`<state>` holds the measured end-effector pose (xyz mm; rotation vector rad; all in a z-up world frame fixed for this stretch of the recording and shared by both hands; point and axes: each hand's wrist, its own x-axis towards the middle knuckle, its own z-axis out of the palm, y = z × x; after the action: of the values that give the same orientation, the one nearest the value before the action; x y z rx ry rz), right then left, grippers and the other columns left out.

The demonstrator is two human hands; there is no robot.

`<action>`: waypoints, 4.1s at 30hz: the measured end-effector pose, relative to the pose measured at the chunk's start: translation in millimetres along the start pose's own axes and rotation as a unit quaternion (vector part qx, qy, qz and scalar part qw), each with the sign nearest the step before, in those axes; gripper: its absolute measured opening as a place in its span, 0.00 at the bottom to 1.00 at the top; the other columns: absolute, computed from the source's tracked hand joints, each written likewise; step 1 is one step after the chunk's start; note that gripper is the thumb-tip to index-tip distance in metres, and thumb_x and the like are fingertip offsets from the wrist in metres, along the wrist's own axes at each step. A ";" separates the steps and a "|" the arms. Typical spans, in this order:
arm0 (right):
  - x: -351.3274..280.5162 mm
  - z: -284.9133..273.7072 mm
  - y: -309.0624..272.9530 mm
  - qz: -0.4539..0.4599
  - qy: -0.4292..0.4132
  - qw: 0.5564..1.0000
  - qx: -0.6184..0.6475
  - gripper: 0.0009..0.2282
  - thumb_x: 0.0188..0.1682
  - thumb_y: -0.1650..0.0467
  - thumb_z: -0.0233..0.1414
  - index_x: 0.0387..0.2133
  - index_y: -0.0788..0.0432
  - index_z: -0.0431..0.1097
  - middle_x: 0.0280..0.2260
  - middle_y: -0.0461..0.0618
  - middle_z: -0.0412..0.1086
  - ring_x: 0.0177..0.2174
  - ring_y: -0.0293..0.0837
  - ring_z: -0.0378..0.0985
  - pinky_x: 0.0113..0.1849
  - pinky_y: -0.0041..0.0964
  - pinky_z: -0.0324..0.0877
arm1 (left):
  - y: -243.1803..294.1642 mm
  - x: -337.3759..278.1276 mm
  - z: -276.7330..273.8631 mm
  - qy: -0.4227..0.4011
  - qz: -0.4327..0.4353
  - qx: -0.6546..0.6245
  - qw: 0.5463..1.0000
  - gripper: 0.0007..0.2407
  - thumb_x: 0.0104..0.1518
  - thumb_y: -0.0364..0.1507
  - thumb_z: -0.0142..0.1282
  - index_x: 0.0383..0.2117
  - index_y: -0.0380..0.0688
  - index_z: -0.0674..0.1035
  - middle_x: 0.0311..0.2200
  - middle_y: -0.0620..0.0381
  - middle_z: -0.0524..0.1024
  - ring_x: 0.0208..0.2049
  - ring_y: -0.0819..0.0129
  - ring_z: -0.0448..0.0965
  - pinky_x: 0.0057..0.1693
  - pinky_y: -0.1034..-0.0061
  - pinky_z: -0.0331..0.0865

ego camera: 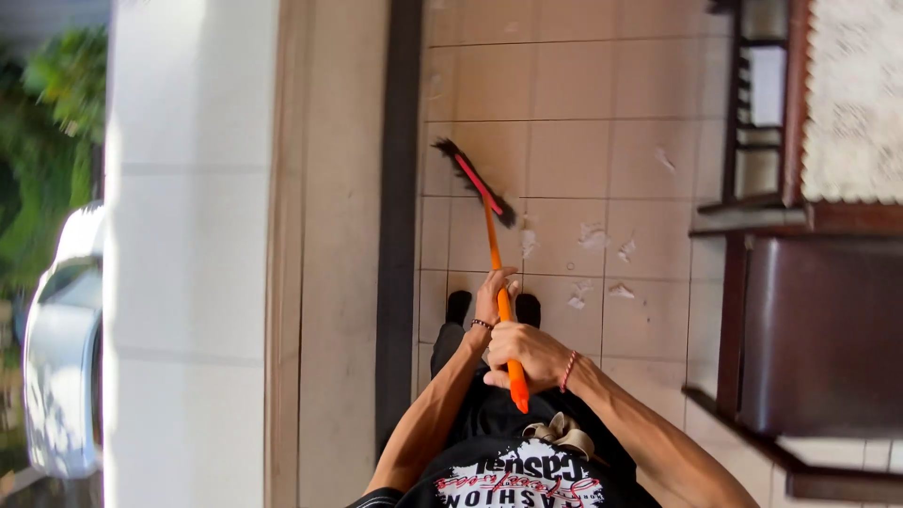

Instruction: Sweeping the floor and organizing sandals in an outdoor-facing hallway or courtyard area.

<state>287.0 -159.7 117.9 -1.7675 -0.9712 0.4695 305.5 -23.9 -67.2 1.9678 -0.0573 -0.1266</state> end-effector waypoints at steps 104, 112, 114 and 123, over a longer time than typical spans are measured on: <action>-162.9 122.5 -55.7 0.125 0.691 0.711 0.028 0.11 0.49 0.77 0.49 0.16 0.65 0.64 0.20 0.54 0.66 0.23 0.48 0.68 0.30 0.44 0.66 | 16.2 -34.6 139.8 -0.529 0.273 0.338 0.729 0.09 0.46 0.33 0.64 0.33 0.56 0.80 0.41 0.59 0.76 0.47 0.51 0.74 0.51 0.58 0.70; -176.9 104.0 -125.8 0.200 0.729 0.654 -0.029 0.13 0.50 0.73 0.47 0.15 0.62 0.67 0.17 0.51 0.66 0.21 0.45 0.70 0.29 0.41 0.67 | 87.6 -103.7 170.4 -0.671 0.367 0.183 0.617 0.06 0.51 0.34 0.60 0.32 0.53 0.83 0.33 0.55 0.80 0.39 0.57 0.81 0.46 0.62 0.76; -176.8 96.2 -121.3 0.306 0.698 0.644 -0.068 0.12 0.47 0.73 0.49 0.13 0.63 0.66 0.15 0.51 0.65 0.18 0.46 0.67 0.25 0.42 0.63 | 66.9 -119.3 202.0 -0.705 0.368 0.128 0.593 0.06 0.57 0.35 0.57 0.36 0.53 0.82 0.34 0.55 0.79 0.37 0.59 0.81 0.44 0.64 0.75; -197.4 33.3 14.7 0.223 0.615 0.736 -0.172 0.11 0.45 0.72 0.58 0.15 0.63 0.67 0.20 0.51 0.70 0.26 0.46 0.74 0.37 0.43 0.69 | 50.9 -60.5 251.7 -0.579 0.180 0.162 0.779 0.05 0.57 0.33 0.57 0.37 0.54 0.82 0.37 0.56 0.80 0.39 0.57 0.80 0.46 0.64 0.73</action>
<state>151.5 -298.4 66.3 -2.0695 0.3638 -0.6511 217.3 -268.1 -113.6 1.8729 -1.3235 -1.1202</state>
